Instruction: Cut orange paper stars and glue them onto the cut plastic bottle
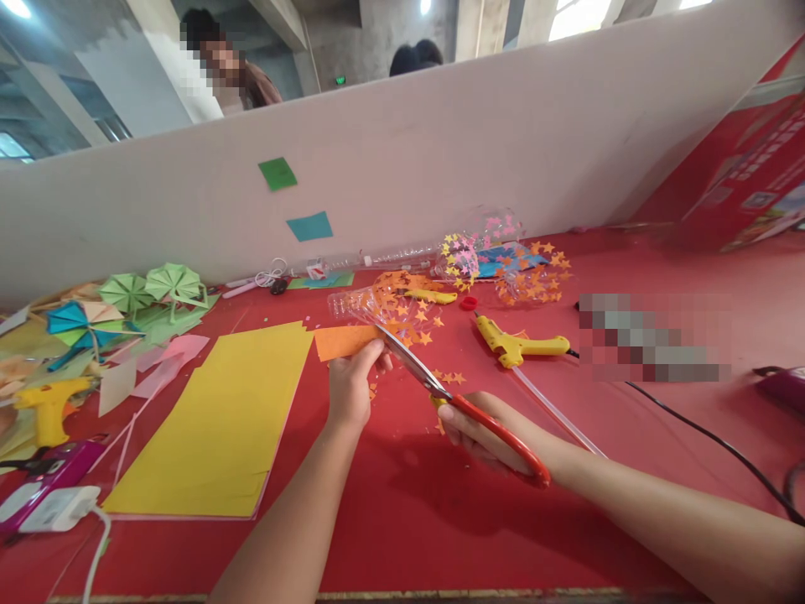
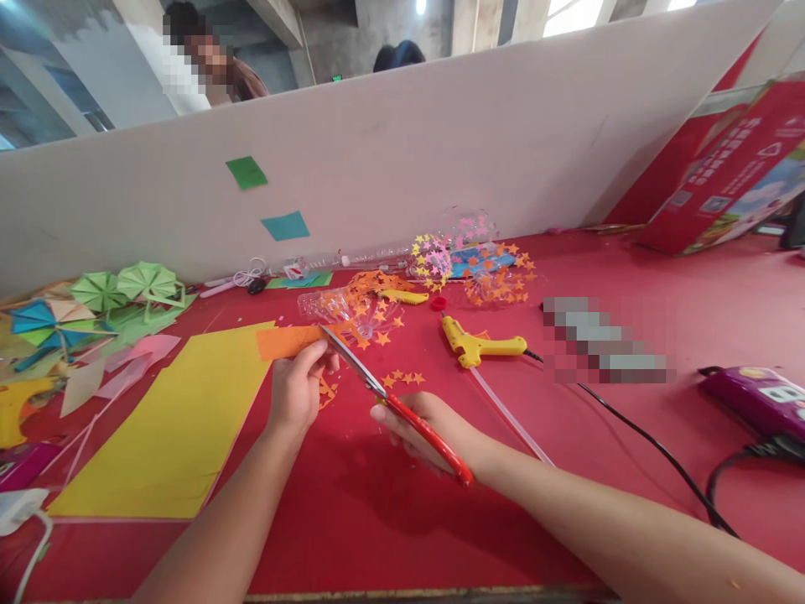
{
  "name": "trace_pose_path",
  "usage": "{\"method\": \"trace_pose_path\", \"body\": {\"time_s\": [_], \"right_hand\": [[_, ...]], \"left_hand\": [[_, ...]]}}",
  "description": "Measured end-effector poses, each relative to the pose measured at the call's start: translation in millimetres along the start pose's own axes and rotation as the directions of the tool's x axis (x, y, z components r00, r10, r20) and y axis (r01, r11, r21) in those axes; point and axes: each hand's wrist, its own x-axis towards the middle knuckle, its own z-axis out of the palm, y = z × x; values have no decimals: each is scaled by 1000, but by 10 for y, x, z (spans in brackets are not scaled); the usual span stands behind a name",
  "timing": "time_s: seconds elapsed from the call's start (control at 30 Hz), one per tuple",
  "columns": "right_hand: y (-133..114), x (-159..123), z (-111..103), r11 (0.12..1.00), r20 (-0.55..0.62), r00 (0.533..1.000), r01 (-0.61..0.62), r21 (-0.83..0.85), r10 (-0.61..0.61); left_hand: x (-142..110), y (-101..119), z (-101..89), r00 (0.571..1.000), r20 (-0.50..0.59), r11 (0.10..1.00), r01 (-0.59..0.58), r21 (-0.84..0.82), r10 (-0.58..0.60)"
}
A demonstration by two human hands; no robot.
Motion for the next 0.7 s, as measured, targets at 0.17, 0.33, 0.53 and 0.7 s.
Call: {"method": "trace_pose_path", "body": {"time_s": [0.17, 0.33, 0.53, 0.7], "right_hand": [[8, -3, -7, 1000, -10, 1000, 6, -16, -6], [33, 4, -19, 1000, -18, 1000, -6, -3, 6], [63, 28, -35, 1000, 11, 1000, -24, 13, 24], [45, 24, -42, 1000, 10, 1000, 0, 23, 0]], "left_hand": [[20, 17, -5, 1000, 24, 999, -15, -39, 16], [38, 58, -8, 1000, -7, 999, -6, -54, 5], [75, 105, -13, 999, -33, 999, -38, -37, 37], [84, 111, -17, 997, -17, 998, -69, 8, 69]]}}
